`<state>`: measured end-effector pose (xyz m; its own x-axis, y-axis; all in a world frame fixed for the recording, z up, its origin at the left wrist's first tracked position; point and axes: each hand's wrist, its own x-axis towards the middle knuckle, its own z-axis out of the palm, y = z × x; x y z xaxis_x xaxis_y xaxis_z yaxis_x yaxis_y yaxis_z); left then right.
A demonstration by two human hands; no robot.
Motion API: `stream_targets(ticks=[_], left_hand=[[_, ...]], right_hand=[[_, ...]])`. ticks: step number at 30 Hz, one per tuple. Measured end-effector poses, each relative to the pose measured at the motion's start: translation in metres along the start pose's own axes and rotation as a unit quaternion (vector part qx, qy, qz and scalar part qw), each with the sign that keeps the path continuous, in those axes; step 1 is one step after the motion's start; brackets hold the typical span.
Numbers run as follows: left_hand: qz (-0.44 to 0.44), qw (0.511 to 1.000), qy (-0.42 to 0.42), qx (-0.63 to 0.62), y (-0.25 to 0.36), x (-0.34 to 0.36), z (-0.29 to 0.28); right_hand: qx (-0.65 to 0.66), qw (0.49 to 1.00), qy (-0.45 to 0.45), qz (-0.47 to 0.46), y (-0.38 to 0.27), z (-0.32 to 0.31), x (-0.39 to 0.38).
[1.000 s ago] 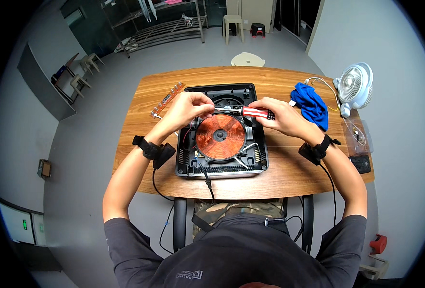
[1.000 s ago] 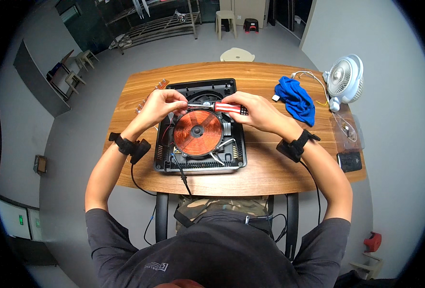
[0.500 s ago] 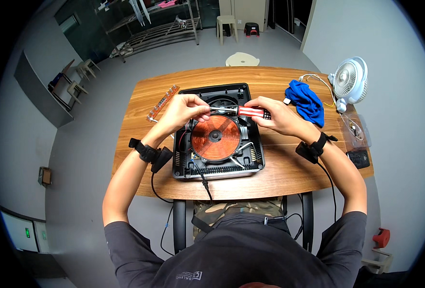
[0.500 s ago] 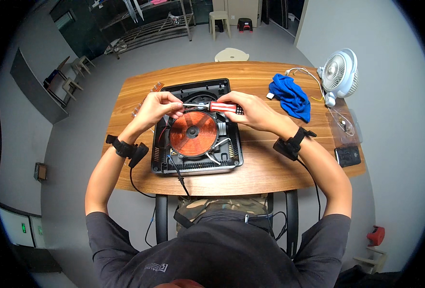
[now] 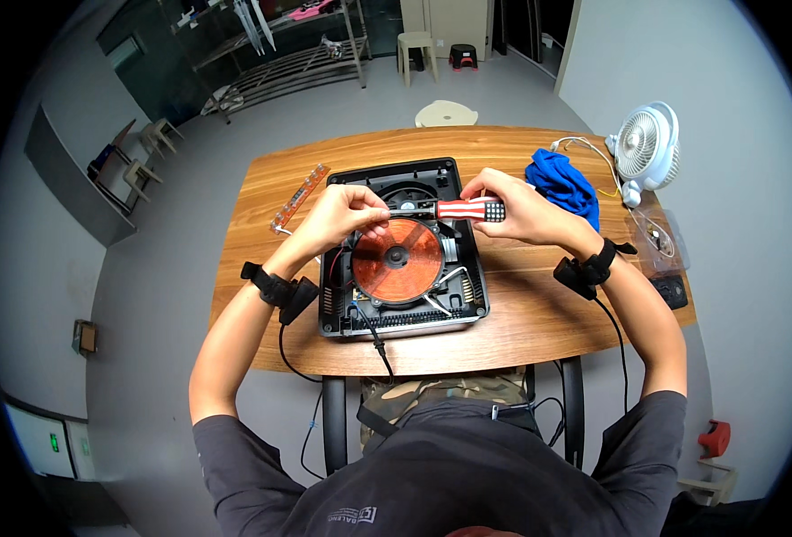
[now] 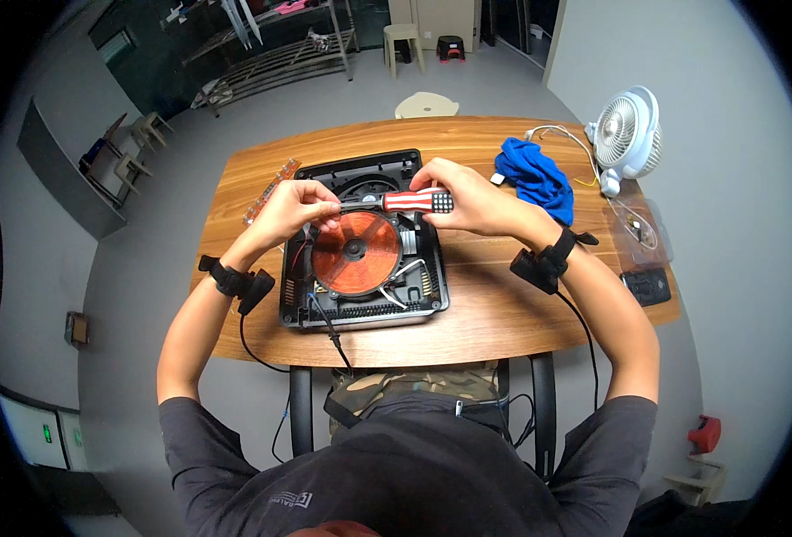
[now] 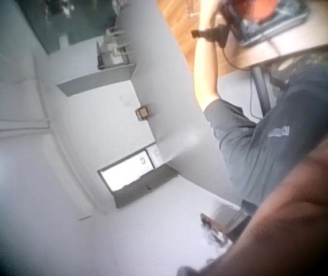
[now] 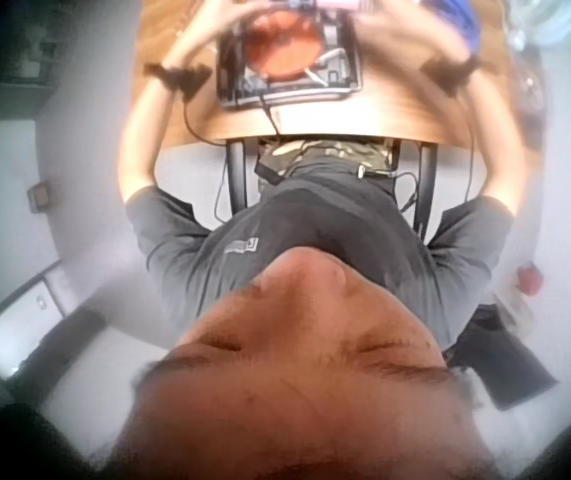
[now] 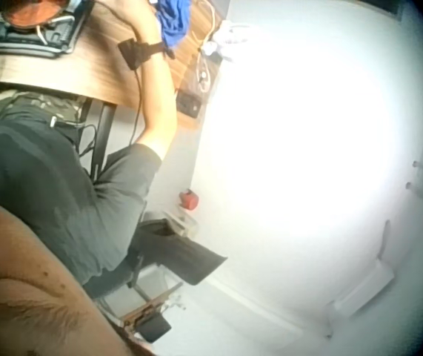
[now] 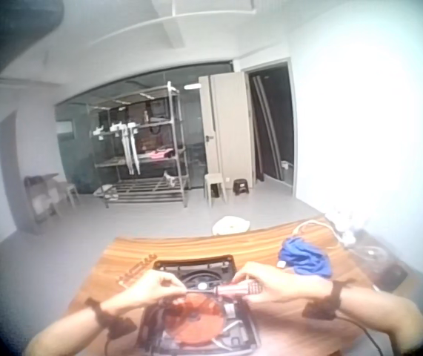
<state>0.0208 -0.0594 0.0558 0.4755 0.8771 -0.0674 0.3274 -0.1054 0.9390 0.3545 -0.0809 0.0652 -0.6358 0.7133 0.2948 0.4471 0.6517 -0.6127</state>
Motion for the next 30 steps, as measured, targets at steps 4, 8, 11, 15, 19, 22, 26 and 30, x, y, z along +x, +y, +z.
stream_targets(ticks=[4, 8, 11, 15, 19, 22, 26, 30], left_hand=[[-0.005, 1.0, -0.014, 0.011, 0.003, 0.004, 0.001], [0.028, 0.997, -0.023, 0.061, -0.001, 0.013, 0.0], [0.03, 0.997, -0.027, 0.067, -0.011, 0.02, -0.006], [0.032, 0.993, -0.023, 0.107, -0.015, 0.019, -0.007], [0.05, 0.983, -0.01, 0.176, -0.027, 0.027, -0.012], [0.153, 0.893, -0.025, 0.423, -0.023, 0.035, -0.016], [0.179, 0.869, -0.109, 0.449, -0.045, 0.057, -0.016], [0.108, 0.89, -0.126, 0.424, -0.037, 0.057, -0.004]], right_hand=[[0.017, 0.999, 0.051, -0.002, -0.002, -0.01, 0.001], [-0.001, 0.998, 0.06, -0.009, -0.006, -0.02, 0.004], [-0.002, 0.999, 0.05, 0.006, -0.004, -0.025, 0.004], [-0.014, 0.998, 0.055, 0.002, 0.004, -0.026, 0.0], [-0.028, 0.998, 0.059, 0.021, 0.009, -0.03, -0.001], [-0.066, 0.996, 0.045, 0.039, 0.015, -0.044, 0.003], [-0.121, 0.991, 0.02, 0.05, 0.013, -0.064, 0.021], [-0.174, 0.984, -0.035, 0.016, 0.014, -0.076, 0.043]])
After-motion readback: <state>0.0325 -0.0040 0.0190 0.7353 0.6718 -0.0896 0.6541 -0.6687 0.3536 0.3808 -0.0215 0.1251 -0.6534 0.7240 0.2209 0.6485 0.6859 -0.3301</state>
